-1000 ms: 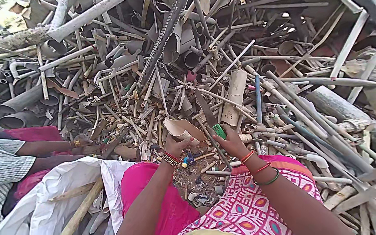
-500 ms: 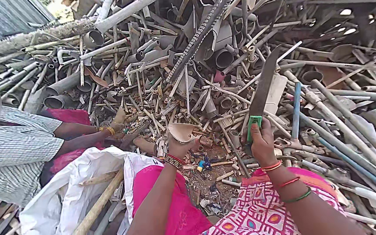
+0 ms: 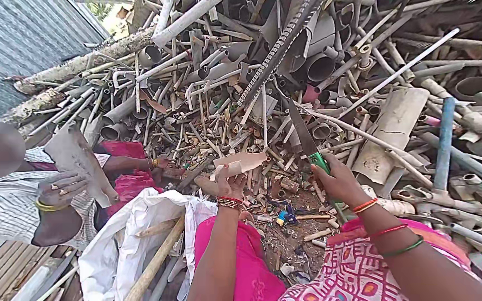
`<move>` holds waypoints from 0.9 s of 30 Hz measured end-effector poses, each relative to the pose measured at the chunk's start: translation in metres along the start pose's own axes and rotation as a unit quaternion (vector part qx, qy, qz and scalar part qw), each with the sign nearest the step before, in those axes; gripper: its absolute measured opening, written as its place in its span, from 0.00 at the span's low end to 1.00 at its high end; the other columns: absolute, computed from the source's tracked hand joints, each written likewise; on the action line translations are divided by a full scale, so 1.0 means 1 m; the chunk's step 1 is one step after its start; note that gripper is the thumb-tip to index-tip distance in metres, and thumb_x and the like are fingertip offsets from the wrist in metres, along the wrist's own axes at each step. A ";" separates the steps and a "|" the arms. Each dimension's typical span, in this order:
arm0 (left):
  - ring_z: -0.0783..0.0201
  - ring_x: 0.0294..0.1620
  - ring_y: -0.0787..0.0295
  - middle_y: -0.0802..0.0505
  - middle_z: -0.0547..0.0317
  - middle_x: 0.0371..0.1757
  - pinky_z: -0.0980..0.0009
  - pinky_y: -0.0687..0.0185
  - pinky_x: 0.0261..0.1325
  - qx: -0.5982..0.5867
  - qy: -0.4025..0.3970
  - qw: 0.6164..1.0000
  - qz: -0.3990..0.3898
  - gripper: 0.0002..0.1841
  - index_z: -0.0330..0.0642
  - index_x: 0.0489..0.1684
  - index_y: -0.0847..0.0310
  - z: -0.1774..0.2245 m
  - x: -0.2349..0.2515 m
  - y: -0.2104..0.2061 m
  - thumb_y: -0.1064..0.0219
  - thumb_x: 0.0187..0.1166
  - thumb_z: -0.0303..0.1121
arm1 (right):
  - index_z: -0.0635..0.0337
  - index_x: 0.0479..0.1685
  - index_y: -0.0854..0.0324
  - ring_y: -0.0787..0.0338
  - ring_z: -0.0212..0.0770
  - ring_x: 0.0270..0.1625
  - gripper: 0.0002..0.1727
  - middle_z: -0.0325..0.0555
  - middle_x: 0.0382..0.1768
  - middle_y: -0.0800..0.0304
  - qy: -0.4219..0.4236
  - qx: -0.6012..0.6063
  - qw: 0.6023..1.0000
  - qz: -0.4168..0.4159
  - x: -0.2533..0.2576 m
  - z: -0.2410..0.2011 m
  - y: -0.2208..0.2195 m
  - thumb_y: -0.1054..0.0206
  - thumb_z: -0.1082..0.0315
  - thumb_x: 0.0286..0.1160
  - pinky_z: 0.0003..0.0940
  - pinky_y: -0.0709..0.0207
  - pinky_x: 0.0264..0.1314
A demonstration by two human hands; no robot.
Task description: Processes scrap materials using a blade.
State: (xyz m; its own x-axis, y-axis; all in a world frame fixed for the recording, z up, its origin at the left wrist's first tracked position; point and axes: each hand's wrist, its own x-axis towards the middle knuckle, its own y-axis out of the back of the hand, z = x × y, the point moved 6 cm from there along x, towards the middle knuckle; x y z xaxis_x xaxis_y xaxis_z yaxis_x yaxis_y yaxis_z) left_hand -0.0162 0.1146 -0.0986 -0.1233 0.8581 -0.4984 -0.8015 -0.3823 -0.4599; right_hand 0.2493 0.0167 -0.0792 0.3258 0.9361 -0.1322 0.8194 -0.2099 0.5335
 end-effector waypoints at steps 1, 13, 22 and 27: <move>0.45 0.75 0.23 0.30 0.41 0.85 0.49 0.24 0.70 -0.007 -0.001 1.000 0.004 0.31 0.44 0.88 0.45 0.002 0.001 -0.001 0.49 0.91 0.50 | 0.67 0.80 0.33 0.13 0.52 0.37 0.26 0.62 0.42 0.14 0.000 0.003 1.000 0.007 0.003 -0.001 0.002 0.42 0.60 0.92 0.55 0.20 0.47; 0.57 0.57 0.14 0.18 0.49 0.64 0.59 0.16 0.55 -0.174 -0.151 0.970 0.084 0.36 0.54 0.78 0.41 0.151 -0.012 0.089 0.62 0.84 0.71 | 0.68 0.80 0.33 0.11 0.66 0.48 0.26 0.73 0.50 0.14 -0.037 0.012 0.999 0.017 0.034 0.006 -0.014 0.42 0.60 0.92 0.67 0.24 0.57; 0.53 0.65 0.16 0.22 0.46 0.74 0.58 0.16 0.60 -0.198 -0.252 0.932 0.169 0.39 0.54 0.85 0.45 0.247 -0.083 0.199 0.57 0.83 0.70 | 0.70 0.80 0.34 0.13 0.68 0.56 0.28 0.76 0.58 0.16 -0.034 0.096 0.993 0.067 0.054 -0.003 -0.039 0.42 0.59 0.92 0.68 0.26 0.62; 0.48 0.77 0.23 0.31 0.44 0.85 0.54 0.19 0.67 -0.188 -0.277 0.906 0.258 0.40 0.53 0.90 0.49 0.265 -0.104 0.283 0.48 0.84 0.66 | 0.66 0.80 0.33 0.15 0.45 0.50 0.29 0.61 0.61 0.18 -0.103 0.180 0.970 0.128 0.067 0.021 -0.034 0.37 0.57 0.87 0.46 0.21 0.57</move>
State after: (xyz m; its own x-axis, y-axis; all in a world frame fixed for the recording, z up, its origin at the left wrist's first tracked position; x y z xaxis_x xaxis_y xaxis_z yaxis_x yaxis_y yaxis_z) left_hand -0.3857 0.0076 0.0178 -0.7834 0.5322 -0.3209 -0.3106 -0.7826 -0.5396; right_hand 0.2536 0.0806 -0.1240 0.5966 0.7724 -0.2181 0.7992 -0.5468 0.2497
